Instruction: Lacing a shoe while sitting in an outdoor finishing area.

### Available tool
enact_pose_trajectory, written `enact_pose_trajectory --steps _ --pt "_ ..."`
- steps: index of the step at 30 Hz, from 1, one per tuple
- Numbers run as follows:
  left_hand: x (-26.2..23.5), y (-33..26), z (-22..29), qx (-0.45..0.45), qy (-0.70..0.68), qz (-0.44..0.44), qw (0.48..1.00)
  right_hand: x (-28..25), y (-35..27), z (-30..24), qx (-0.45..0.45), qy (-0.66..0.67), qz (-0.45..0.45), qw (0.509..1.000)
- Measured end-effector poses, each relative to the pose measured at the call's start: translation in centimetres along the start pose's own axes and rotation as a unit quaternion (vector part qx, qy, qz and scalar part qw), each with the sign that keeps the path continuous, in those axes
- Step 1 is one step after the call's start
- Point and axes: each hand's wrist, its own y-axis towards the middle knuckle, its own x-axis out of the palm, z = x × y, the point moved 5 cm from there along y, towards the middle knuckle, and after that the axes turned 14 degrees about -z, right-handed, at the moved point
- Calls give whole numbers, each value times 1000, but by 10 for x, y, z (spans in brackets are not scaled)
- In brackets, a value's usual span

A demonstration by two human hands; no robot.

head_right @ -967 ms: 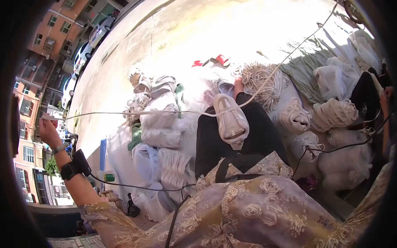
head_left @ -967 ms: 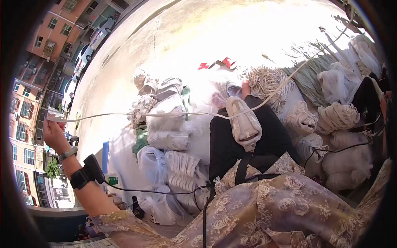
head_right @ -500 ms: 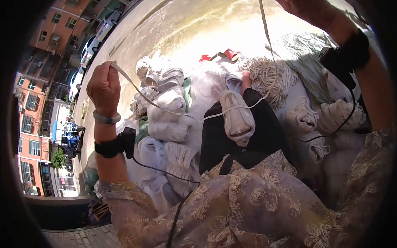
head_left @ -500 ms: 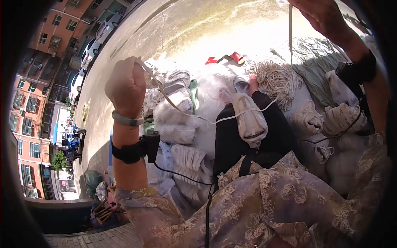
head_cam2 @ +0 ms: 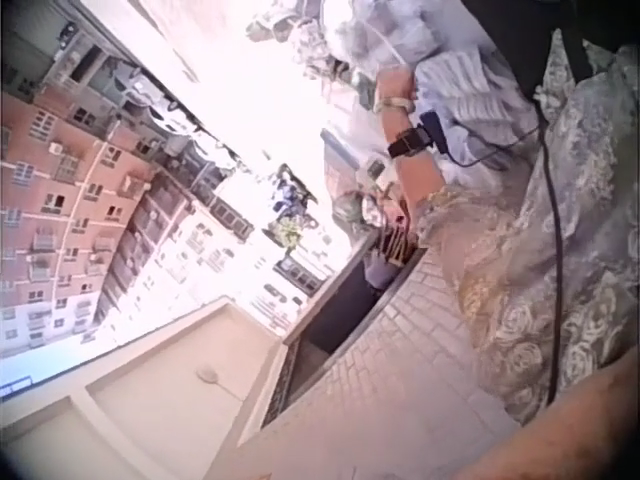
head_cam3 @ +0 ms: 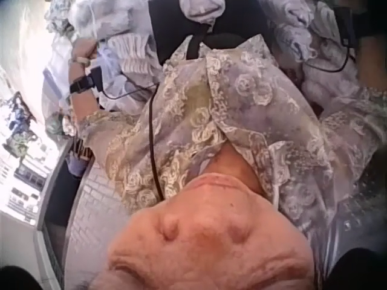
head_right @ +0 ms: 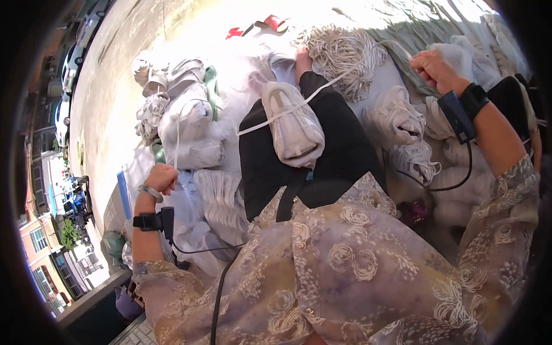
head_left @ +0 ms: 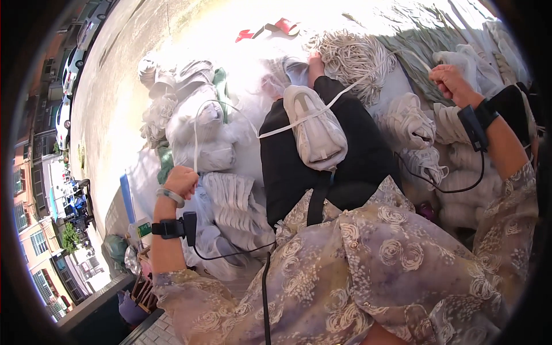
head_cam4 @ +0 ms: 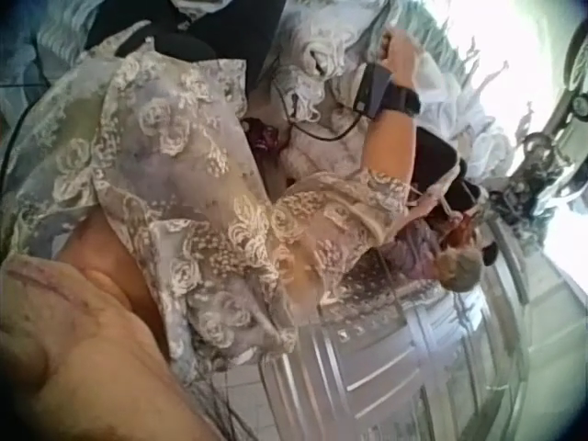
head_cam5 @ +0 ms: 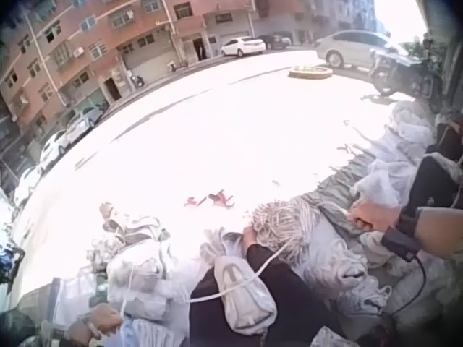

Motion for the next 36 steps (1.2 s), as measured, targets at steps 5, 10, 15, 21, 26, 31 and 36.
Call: enact_pose_trajectory --steps 5,10,15,21,26,31,36 --pt "132 45 124 352 -131 -213 902 163 -4 46 75 212 -173 959" --pt "152 42 215 588 4 50 808 229 35 22 12 235 -175 956" --pt "168 32 253 619 276 216 702 240 59 -1 -155 214 -135 955" --pt "166 35 256 588 332 305 672 244 63 -4 -236 197 -90 947" --pt "168 30 254 590 308 309 679 246 58 -3 -251 205 -67 943" --pt "169 29 251 598 284 305 685 246 55 -6 -274 150 -45 949" --pt "171 32 250 598 273 314 685 246 53 -8 -270 107 -52 955"
